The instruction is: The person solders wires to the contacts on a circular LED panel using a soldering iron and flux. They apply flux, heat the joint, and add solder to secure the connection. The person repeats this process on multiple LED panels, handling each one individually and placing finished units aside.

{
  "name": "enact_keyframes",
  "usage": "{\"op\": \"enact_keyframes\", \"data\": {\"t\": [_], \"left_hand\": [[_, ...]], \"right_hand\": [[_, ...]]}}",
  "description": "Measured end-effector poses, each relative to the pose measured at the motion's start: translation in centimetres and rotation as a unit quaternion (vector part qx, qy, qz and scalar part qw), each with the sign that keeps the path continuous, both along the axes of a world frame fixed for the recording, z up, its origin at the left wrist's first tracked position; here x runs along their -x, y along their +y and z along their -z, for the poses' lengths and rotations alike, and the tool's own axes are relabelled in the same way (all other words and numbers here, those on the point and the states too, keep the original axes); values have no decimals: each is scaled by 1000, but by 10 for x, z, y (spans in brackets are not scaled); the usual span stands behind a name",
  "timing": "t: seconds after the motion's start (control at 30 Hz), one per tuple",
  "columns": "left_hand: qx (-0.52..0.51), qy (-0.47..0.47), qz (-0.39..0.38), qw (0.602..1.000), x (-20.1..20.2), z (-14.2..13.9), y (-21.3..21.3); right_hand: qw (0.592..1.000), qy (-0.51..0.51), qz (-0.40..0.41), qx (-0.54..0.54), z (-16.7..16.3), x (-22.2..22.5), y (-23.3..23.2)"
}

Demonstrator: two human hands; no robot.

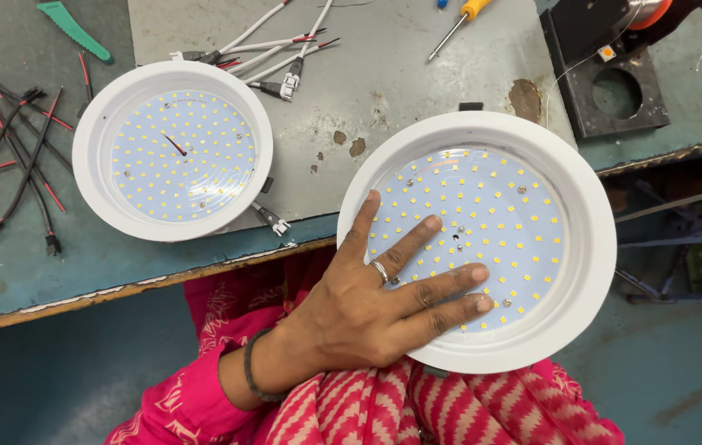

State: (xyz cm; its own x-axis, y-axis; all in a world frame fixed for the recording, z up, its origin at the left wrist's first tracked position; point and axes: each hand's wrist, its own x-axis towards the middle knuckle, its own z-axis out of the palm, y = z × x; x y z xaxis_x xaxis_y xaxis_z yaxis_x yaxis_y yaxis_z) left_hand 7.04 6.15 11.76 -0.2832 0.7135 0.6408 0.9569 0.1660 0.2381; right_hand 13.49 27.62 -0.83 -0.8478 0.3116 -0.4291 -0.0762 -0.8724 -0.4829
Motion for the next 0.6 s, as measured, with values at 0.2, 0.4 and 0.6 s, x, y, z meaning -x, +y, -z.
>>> {"op": "enact_keyframes", "data": {"t": [0.2, 0.4, 0.6], "left_hand": [[-146, -229, 30, 962, 3, 15, 1], [-351, -563, -8, 748, -4, 47, 5], [-346, -566, -18, 748, -8, 61, 9]], "right_hand": [[982, 38, -45, -177, 5, 7, 5], [796, 177, 49, -576, -33, 26, -8], [716, 143, 89, -677, -62, 43, -20]]}}
